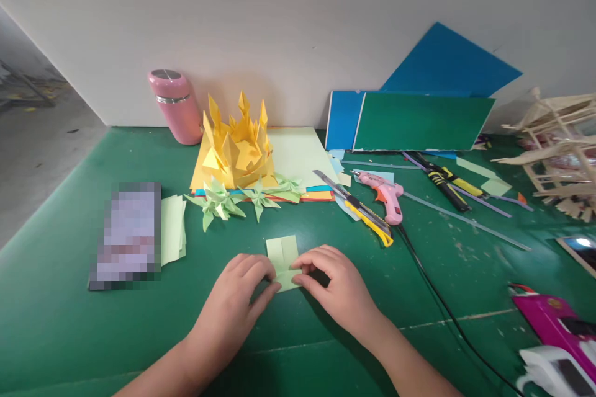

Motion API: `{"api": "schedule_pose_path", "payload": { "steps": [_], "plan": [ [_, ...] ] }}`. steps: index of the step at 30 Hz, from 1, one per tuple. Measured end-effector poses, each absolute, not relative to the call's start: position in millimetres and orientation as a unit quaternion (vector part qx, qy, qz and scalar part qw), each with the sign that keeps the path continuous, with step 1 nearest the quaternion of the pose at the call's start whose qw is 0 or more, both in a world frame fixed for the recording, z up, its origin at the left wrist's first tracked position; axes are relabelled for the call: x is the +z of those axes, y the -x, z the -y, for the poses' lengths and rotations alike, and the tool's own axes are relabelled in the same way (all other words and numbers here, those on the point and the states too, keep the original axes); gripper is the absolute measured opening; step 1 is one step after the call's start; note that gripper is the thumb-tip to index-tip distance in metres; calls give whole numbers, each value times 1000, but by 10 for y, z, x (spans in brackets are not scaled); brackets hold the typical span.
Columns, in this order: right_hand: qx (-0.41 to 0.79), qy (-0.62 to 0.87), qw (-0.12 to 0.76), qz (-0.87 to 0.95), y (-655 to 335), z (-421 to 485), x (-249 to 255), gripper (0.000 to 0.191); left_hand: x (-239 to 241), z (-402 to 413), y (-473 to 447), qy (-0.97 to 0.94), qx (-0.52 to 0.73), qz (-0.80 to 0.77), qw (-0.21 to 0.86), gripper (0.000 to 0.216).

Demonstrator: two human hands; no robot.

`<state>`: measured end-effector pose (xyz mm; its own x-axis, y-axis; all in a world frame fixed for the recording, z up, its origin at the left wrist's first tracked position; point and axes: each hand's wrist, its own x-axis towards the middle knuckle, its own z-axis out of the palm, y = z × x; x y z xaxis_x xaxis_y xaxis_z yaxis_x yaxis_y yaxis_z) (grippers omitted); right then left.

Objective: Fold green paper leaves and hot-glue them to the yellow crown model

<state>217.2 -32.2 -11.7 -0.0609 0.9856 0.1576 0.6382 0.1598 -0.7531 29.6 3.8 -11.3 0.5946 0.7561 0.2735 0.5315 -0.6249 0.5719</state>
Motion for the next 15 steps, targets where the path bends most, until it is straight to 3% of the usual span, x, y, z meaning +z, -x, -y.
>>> {"api": "schedule_pose_path", "payload": {
  "steps": [6,15],
  "plan": [
    [256,610,332,672,-2150,334,-98,16,-87,-45,-314,-878,227,-366,208,6],
    [334,609,343,632,-2204,352,-93,16,-45,-51,-314,-895,216,-339,194,27]
  ]
}}
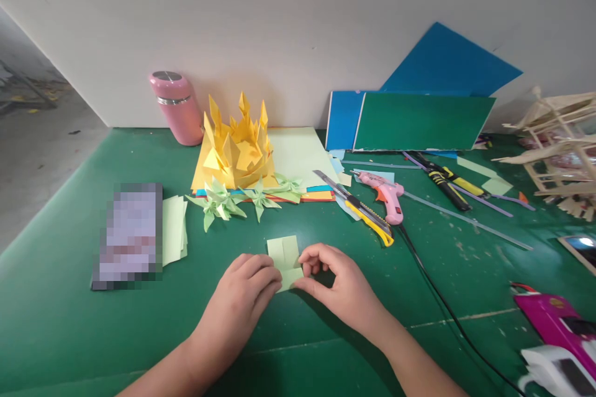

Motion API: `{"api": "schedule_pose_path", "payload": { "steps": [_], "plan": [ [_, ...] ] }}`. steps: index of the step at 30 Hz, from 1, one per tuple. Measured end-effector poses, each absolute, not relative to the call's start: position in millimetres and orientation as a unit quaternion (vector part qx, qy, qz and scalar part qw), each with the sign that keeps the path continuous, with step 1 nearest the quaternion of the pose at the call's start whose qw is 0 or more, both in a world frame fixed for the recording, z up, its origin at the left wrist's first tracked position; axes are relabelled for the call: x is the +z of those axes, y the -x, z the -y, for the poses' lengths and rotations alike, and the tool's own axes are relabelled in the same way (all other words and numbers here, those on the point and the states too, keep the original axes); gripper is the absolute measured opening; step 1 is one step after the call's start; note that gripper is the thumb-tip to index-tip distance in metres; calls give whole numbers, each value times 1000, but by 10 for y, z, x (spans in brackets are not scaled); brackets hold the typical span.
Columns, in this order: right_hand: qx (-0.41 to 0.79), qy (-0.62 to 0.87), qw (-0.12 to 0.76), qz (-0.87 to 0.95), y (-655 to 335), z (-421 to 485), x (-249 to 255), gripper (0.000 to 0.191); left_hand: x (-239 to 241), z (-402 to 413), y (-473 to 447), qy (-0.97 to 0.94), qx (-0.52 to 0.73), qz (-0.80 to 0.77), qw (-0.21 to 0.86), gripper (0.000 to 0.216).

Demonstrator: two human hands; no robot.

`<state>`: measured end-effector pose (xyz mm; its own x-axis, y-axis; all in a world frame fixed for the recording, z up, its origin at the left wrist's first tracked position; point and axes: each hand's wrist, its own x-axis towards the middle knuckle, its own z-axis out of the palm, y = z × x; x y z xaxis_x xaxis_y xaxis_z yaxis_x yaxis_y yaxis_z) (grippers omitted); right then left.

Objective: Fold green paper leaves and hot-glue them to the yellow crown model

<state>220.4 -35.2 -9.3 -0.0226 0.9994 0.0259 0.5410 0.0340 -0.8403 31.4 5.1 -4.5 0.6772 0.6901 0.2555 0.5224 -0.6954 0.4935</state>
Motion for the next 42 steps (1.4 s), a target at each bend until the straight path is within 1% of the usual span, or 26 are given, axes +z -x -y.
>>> {"api": "schedule_pose_path", "payload": {
  "steps": [3,7,15,20,23,26,30,38,42],
  "plan": [
    [354,608,329,629,-2224,356,-74,19,-38,-51,-318,-895,216,-338,193,26],
    [331,612,324,641,-2205,361,-59,15,-54,-48,-321,-897,216,-338,186,27],
    [310,617,315,651,-2176,362,-59,16,-87,-38,-304,-903,230,-324,164,26],
    [365,613,326,620,-2218,357,-50,18,-90,-39,-307,-901,239,-323,165,26],
    [415,607,333,591,-2251,362,-32,25,-94,-40,-308,-901,245,-320,162,27],
    [427,618,318,578,-2252,369,-7,31,-86,-38,-310,-902,244,-319,159,29],
    [380,642,291,599,-2205,378,10,30,-66,-33,-314,-901,237,-324,164,30],
    [202,646,305,670,-2065,434,-56,27,-49,-29,-312,-898,245,-326,164,27],
    [155,645,288,690,-2021,458,-62,30,-43,-29,-309,-897,244,-329,167,28]
  ]
}}
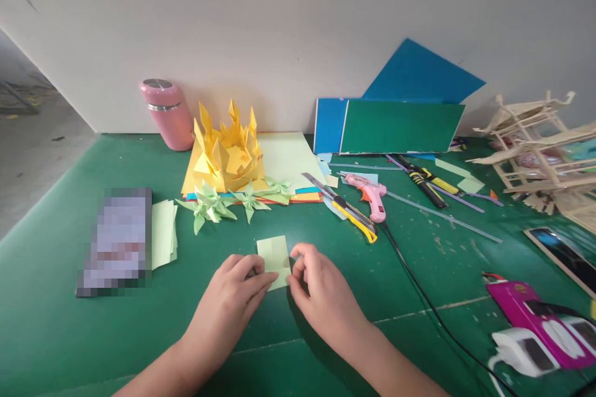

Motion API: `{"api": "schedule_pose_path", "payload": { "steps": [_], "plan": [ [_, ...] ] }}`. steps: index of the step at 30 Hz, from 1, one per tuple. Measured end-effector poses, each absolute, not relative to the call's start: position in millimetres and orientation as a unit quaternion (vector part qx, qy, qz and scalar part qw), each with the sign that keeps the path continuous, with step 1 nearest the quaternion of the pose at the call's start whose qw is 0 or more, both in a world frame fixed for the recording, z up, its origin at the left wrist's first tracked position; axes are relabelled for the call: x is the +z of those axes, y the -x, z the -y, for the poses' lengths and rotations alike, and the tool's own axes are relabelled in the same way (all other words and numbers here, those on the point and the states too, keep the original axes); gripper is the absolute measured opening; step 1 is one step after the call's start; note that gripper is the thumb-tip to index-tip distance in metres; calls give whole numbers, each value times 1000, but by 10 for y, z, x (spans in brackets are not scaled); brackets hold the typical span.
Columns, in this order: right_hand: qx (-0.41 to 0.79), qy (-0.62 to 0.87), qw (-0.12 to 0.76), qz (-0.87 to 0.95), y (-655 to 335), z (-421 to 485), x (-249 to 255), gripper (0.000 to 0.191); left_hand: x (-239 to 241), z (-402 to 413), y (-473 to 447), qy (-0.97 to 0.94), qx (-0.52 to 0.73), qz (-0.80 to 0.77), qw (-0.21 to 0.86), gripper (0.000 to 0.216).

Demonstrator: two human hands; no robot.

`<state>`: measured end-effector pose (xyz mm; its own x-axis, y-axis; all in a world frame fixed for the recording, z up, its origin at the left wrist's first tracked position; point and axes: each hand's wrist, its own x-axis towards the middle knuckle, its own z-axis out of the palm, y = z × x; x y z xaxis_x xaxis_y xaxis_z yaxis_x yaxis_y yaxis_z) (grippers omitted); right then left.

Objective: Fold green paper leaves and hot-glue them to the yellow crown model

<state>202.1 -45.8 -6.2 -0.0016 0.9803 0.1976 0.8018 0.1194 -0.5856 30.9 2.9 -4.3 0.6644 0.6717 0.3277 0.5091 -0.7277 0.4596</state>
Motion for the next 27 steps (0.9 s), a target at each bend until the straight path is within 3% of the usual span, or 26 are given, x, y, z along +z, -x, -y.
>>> {"api": "schedule_pose_path", "payload": {
  "steps": [7,15,27],
  "plan": [
    [134,664,239,696,-2048,457,-54,27,-51,-39,-309,-899,255,-317,160,27],
    [207,687,210,664,-2139,393,-13,16,-46,-20,-311,-899,245,-324,163,27],
    [328,686,241,603,-2193,365,60,7,-47,-17,-311,-892,246,-340,168,25]
  ]
}}
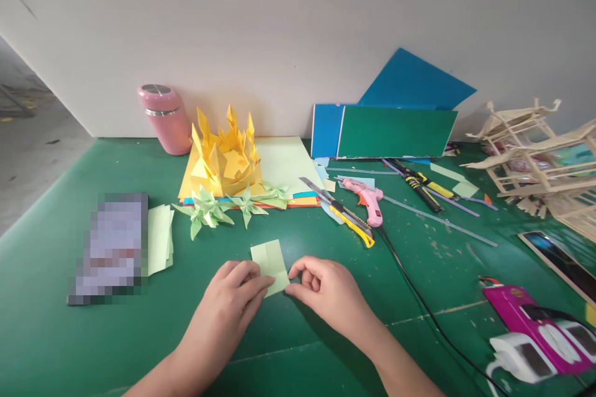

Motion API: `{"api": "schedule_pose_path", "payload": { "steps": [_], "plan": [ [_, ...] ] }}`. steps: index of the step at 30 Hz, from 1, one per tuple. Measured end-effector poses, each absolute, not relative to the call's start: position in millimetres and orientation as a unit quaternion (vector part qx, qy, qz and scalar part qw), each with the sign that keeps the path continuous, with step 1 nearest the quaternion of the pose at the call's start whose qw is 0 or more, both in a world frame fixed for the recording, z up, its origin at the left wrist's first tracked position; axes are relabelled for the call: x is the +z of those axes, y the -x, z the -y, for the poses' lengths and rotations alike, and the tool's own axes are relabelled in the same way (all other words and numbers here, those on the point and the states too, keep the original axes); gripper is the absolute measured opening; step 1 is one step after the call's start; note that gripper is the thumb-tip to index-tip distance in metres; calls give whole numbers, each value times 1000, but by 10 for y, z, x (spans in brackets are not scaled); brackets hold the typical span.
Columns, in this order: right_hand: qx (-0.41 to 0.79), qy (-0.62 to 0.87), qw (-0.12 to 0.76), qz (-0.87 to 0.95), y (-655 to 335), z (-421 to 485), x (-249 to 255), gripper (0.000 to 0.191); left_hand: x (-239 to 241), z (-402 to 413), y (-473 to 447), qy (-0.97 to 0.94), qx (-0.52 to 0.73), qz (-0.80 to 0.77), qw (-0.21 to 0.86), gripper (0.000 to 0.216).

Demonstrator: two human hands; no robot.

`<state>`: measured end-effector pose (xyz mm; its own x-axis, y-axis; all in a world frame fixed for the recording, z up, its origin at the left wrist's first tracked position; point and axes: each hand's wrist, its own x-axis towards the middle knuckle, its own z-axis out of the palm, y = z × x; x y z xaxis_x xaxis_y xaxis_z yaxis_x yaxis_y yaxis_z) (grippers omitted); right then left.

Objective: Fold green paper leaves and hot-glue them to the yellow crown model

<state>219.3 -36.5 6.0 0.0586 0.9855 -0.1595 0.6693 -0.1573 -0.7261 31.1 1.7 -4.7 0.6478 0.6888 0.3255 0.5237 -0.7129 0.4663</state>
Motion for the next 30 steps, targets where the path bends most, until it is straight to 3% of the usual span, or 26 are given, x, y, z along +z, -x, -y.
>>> {"api": "schedule_pose_path", "payload": {
  "steps": [14,19,30],
  "plan": [
    [258,687,259,628,-2173,391,-49,4,-45,-28,-299,-888,244,-346,179,25],
    [185,572,305,739,-2196,410,-49,15,-60,-24,-298,-888,260,-340,168,27],
    [153,521,248,802,-2221,391,-7,25,-41,7,-322,-897,271,-324,128,28]
  ]
}}
